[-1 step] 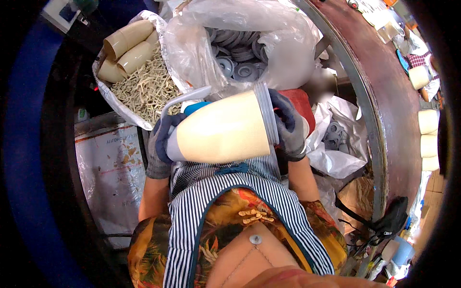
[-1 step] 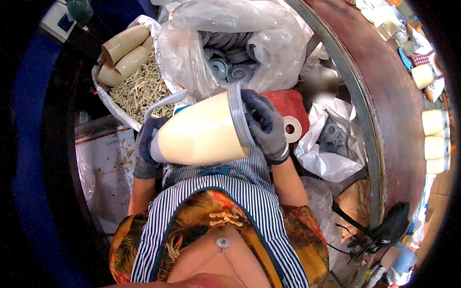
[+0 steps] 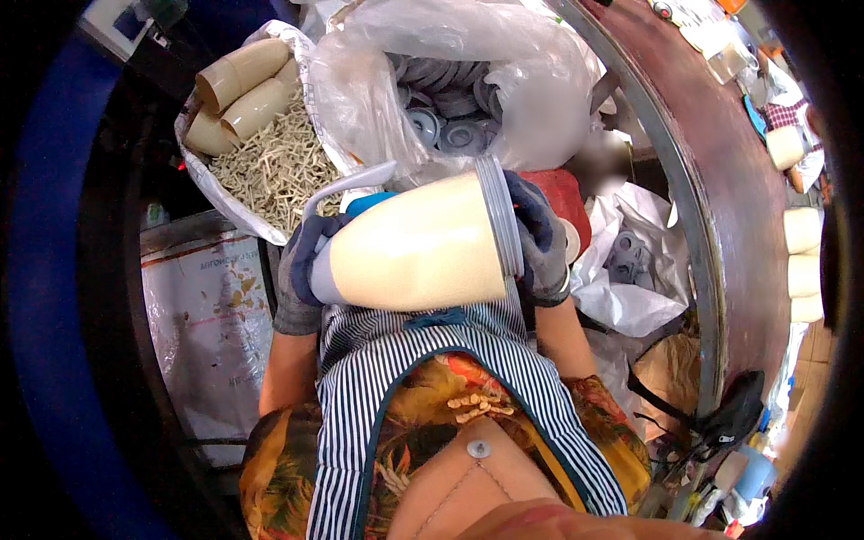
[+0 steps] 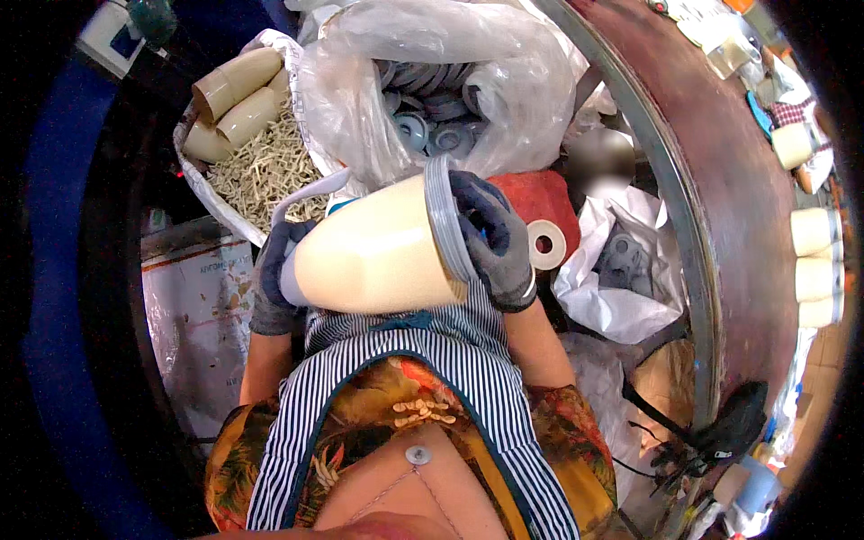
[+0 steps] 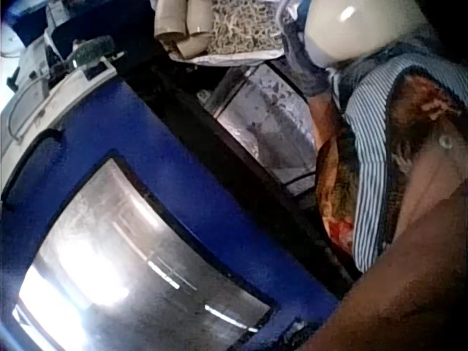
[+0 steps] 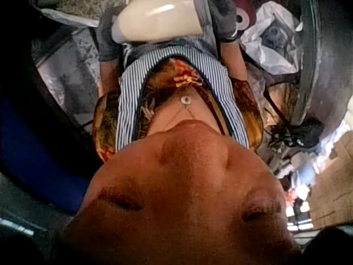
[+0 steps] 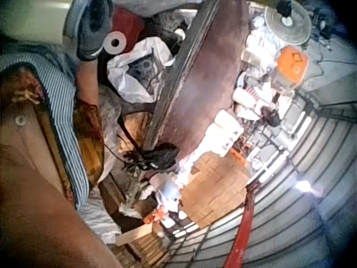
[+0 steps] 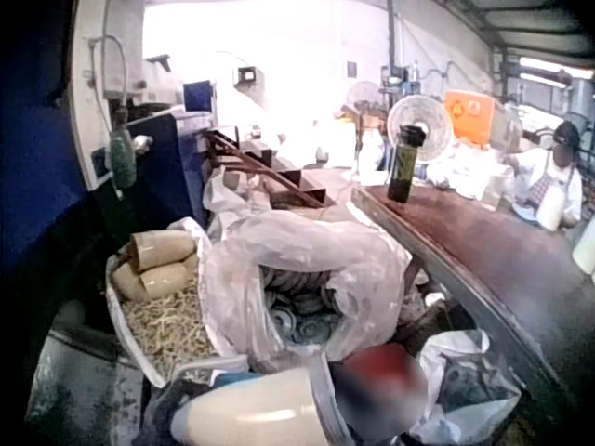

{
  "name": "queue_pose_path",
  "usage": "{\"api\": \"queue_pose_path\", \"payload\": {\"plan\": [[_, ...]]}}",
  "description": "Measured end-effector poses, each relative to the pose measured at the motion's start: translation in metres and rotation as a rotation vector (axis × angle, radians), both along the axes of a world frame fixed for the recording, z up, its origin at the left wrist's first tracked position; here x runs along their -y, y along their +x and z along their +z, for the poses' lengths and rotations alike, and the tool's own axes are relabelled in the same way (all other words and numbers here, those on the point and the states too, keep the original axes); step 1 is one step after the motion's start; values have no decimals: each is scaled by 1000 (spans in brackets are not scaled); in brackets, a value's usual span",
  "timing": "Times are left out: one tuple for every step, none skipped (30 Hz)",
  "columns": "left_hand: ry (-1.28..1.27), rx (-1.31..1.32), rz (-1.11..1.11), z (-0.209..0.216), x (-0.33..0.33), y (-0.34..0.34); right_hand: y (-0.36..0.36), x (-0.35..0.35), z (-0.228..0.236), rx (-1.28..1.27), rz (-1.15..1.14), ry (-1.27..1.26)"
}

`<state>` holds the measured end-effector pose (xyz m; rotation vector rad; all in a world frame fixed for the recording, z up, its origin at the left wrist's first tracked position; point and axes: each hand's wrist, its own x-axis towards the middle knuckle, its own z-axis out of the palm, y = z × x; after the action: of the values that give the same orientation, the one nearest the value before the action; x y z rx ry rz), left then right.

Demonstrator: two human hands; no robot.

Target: The person assembles lids for pitchers by placing circular gaskets and plastic caps into the main lid body, pressing them into place, and then placing the finished lid into a bag.

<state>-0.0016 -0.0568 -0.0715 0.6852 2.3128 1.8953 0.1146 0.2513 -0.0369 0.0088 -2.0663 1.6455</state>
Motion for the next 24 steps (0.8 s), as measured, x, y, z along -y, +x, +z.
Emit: {"api": "queue_pose_path", "payload": {"plan": [[1, 19, -17, 4, 0, 1, 2, 4, -1, -35, 4, -4], [2, 37, -36, 7, 0, 1, 5, 6, 1, -59, -1, 61], [-51, -6, -32, 13, 0, 1, 8, 7, 4, -84, -7, 126], [-103, -51, -29, 15, -1, 0, 11, 8, 6, -112, -14, 191], [136, 259, -43, 14, -3, -4, 10, 7, -2, -174, -30, 251], [378, 567, -59, 12, -3, -10, 11, 7, -1, -168, -24, 306], [618, 878, -77, 9, -3, -15, 12, 8, 7, -158, -21, 358], [387, 674, -80, 4, -2, -19, 13, 10, 11, -149, -17, 410], [160, 468, -80, -4, 1, -23, 16, 13, 10, -136, -36, 352], [126, 438, -104, -5, -2, -26, 19, 13, 9, -161, -52, 349], [94, 408, -126, -6, -6, -29, 22, 13, 8, -185, -66, 347], [239, 540, -143, 7, -9, -27, 22, 15, 3, -223, -70, 331], [386, 672, -160, 18, -10, -25, 23, 19, -5, -266, -82, 318], [261, 494, -150, 24, -11, -26, 23, 19, -10, -261, -85, 318], [138, 316, -139, 28, -11, -25, 23, 19, -16, -256, -88, 317], [122, 250, -117, 36, -13, -19, 22, 18, -23, -250, -84, 317], [105, 178, -98, 47, -17, -14, 20, 20, -32, -229, -59, 124], [191, 219, -73, 61, -23, -2, 19, 19, -37, -76, -92, -17], [265, 272, -48, 81, -24, 4, 16, 13, -62, 53, 19, 29], [57, -301, -334, 100, -28, -7, 12, 2, -97, 171, 120, 89], [-198, -605, -490, 130, -34, -3, 12, 0, -97, 282, 137, -104], [-461, -913, -641, 156, -40, 2, 11, -2, -96, 379, 130, -320], [-497, -889, -655, 165, -41, 4, 8, 0, -87, 467, 102, -529], [-531, -866, -673, 172, -43, 3, 15, -3, -71, 381, -97, -677]]}}
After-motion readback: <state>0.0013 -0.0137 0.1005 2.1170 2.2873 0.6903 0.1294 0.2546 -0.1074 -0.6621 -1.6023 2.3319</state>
